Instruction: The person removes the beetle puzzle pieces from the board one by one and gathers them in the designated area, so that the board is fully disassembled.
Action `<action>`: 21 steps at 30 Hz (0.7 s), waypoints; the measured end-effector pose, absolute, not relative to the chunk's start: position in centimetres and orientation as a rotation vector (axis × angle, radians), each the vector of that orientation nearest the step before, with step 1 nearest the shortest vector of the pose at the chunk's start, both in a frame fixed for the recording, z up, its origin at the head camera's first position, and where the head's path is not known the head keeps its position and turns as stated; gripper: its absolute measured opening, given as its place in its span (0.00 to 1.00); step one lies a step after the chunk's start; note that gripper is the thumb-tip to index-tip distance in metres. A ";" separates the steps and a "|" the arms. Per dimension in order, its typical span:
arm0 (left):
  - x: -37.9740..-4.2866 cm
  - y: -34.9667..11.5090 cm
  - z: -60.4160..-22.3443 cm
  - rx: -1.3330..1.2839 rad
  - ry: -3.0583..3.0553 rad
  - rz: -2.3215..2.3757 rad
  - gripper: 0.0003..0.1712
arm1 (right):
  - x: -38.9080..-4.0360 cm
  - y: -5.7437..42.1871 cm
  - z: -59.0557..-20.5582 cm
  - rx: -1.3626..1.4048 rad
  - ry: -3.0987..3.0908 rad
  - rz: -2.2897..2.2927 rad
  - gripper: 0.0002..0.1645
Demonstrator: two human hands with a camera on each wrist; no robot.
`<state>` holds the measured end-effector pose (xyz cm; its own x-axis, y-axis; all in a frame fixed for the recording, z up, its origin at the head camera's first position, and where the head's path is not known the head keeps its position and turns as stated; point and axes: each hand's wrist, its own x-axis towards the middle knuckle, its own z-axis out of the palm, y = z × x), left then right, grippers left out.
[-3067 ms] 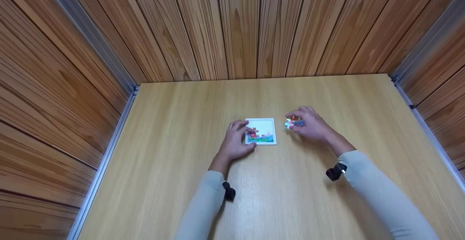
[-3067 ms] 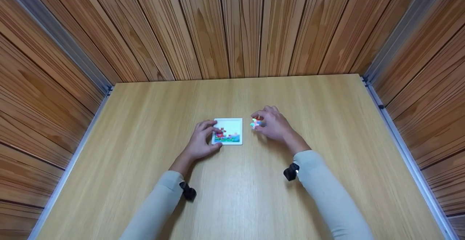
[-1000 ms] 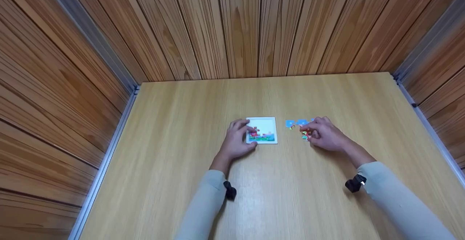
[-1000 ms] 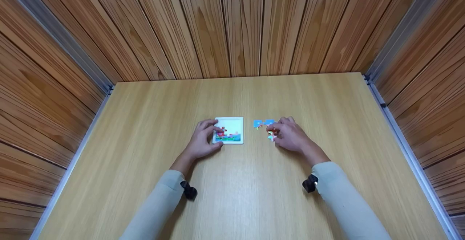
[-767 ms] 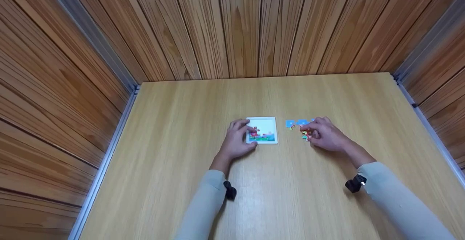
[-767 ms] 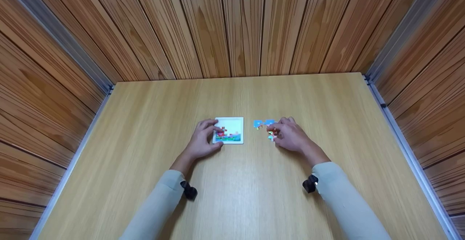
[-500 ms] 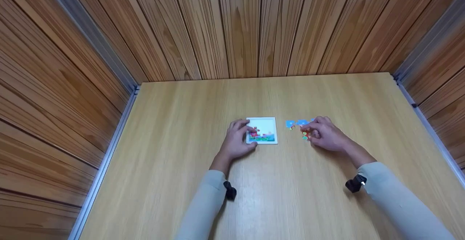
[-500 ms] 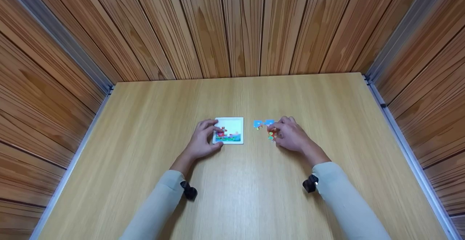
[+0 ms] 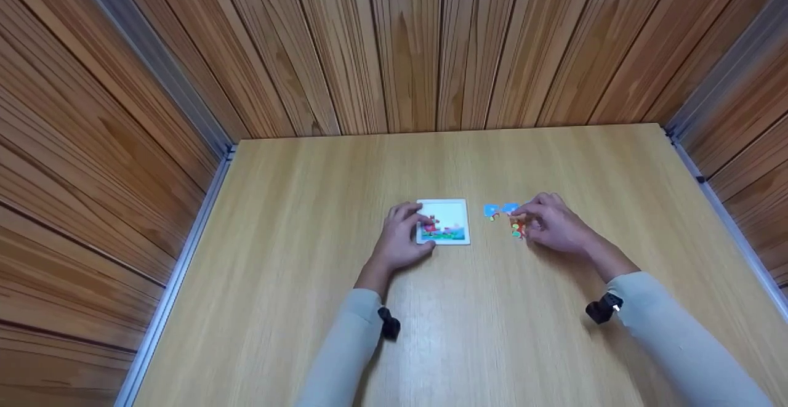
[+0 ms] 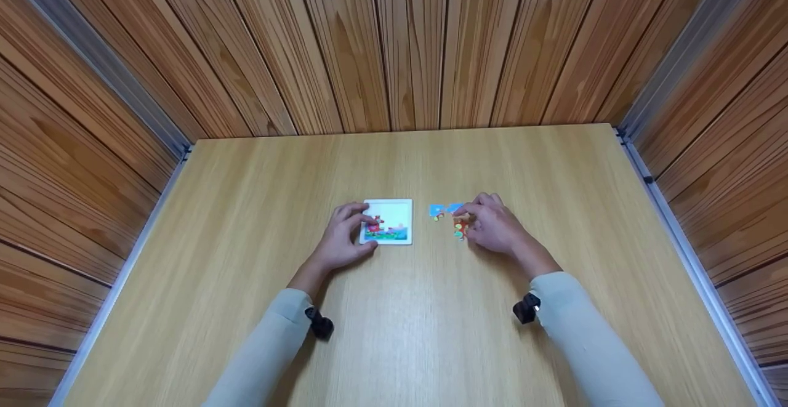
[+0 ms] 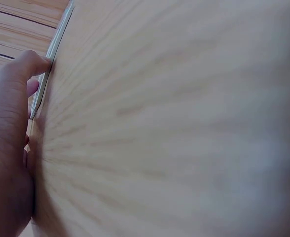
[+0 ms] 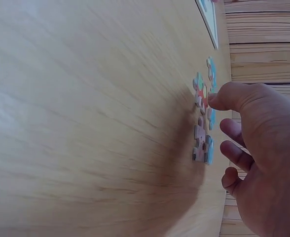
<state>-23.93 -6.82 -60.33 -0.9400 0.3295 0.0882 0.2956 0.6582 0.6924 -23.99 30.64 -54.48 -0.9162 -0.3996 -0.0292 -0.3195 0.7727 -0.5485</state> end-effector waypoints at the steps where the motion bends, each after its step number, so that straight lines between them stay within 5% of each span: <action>1: -23.9 -6.8 -60.3 0.533 2.820 1.167 0.26 | -24.0 30.6 -54.4 -0.575 2.817 -0.831 0.24; 21: -24.2 -7.0 -60.5 0.564 2.832 1.165 0.25 | -24.5 25.8 -54.5 -0.649 2.787 -0.847 0.23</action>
<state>-24.20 -7.01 -60.49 -0.9340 0.3397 0.1105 0.3191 0.6544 0.6855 -24.53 25.77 -54.50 -0.8936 -0.4482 -0.0234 -0.3593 0.7458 -0.5610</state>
